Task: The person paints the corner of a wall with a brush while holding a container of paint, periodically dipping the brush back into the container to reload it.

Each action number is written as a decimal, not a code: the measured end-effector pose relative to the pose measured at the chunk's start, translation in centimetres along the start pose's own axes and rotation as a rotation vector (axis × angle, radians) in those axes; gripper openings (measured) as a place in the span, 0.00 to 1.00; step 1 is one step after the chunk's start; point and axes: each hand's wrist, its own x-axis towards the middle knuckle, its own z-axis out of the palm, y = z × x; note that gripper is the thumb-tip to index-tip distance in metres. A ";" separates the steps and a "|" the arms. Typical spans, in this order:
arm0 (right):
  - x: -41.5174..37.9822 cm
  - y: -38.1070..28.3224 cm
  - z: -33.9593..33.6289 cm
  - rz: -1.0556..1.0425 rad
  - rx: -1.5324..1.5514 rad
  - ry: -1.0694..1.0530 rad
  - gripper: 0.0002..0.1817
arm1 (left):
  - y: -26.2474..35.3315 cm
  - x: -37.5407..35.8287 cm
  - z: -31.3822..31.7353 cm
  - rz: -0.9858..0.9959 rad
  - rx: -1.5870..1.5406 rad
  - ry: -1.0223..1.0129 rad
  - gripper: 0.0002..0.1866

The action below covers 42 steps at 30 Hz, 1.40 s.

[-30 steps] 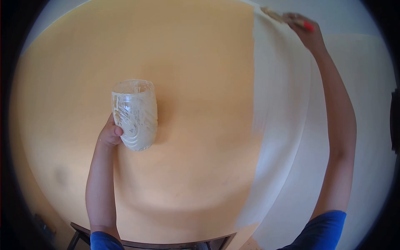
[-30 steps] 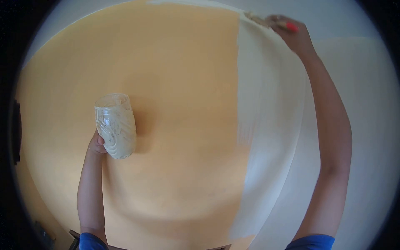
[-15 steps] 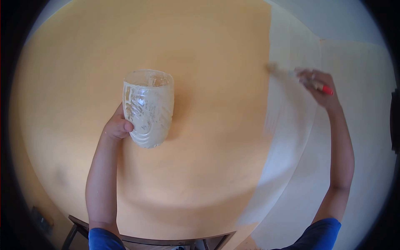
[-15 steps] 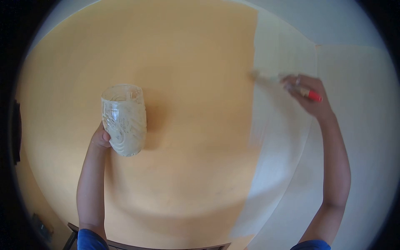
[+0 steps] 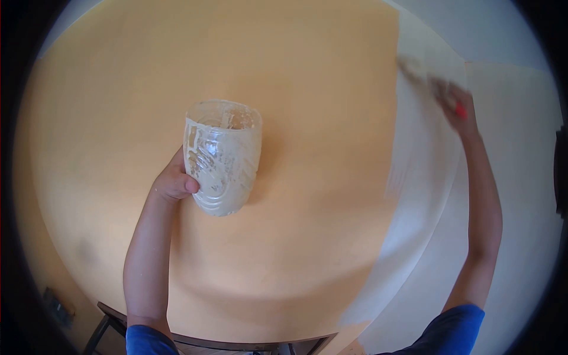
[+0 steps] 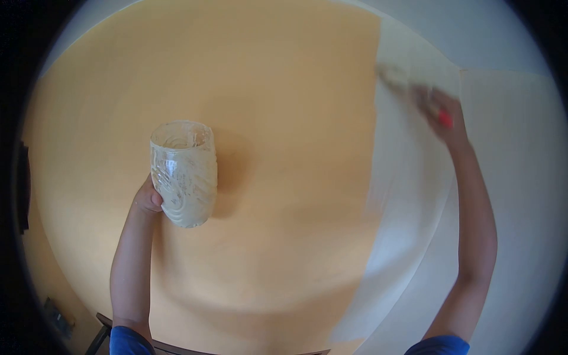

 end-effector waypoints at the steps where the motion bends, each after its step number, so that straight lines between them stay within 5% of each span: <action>1: -2.7 -2.8 -0.3 -0.076 0.001 -0.072 0.14 | 0.1 0.1 0.3 -0.002 -0.007 -0.005 0.60; 5: -4.6 -6.6 -7.1 -0.038 0.124 -0.242 0.16 | 3.3 0.2 2.8 -0.078 -0.013 -0.018 0.60; 7: -2.6 -3.6 -8.4 0.060 0.216 -0.124 0.15 | 3.7 0.6 3.0 -0.040 0.007 0.021 0.60; 8: -0.7 -2.5 -8.2 0.386 0.925 0.008 0.13 | 3.2 1.2 3.6 -0.076 -0.004 0.003 0.60; 9: 1.7 -1.2 -8.6 -0.179 0.112 0.072 0.10 | 2.8 1.7 4.2 -0.097 -0.006 -0.009 0.61; 11: 4.6 -1.2 -6.4 -0.178 -0.229 0.027 0.10 | 0.1 1.6 2.4 -0.114 -0.008 -0.018 0.61; 14: 3.9 -0.4 -3.7 -0.070 -0.173 0.001 0.11 | -0.5 1.8 1.8 -0.094 0.009 -0.006 0.61; 15: 2.2 -1.2 -2.6 -0.186 -0.038 0.039 0.12 | -0.5 1.7 1.4 -0.078 0.012 0.001 0.61; 19: -7.1 -8.2 -1.9 -0.095 -0.243 -0.321 0.11 | 0.2 1.1 0.5 0.017 0.024 0.041 0.61; 20: -8.6 -11.0 -2.1 0.358 -0.060 -0.507 0.09 | 0.3 0.8 0.4 0.027 0.027 0.051 0.61; 22: -11.4 -12.3 -3.3 -0.111 0.153 -0.511 0.07 | 0.4 0.3 0.4 0.043 0.031 0.068 0.61; 26: -9.8 -11.8 -5.1 -0.030 0.225 -0.604 0.08 | 0.9 -0.2 -0.4 -0.026 -0.039 0.025 0.61; 30: -3.2 -7.3 -4.4 0.124 0.205 -0.407 0.09 | 0.9 -0.2 -1.2 -0.030 -0.050 0.020 0.60; 32: -0.5 -4.3 -4.2 0.109 0.291 -0.247 0.09 | 0.6 -0.6 -2.2 -0.022 -0.060 0.024 0.59; 34: 2.4 -2.8 -5.6 0.015 -0.025 -0.207 0.11 | 0.6 -1.1 -4.0 -0.078 -0.012 0.073 0.57; 37: 3.5 -6.4 -4.9 -0.090 -0.084 0.016 0.06 | 0.6 -1.2 -4.1 -0.050 -0.040 0.053 0.55; 40: -3.1 -5.2 -2.6 -0.071 -0.019 -0.177 0.13 | 0.7 -1.0 -4.8 -0.071 -0.080 -0.028 0.55; 42: -9.3 -6.7 -1.7 0.150 0.264 -0.333 0.14 | 0.8 -0.9 -4.9 -0.076 -0.089 -0.034 0.55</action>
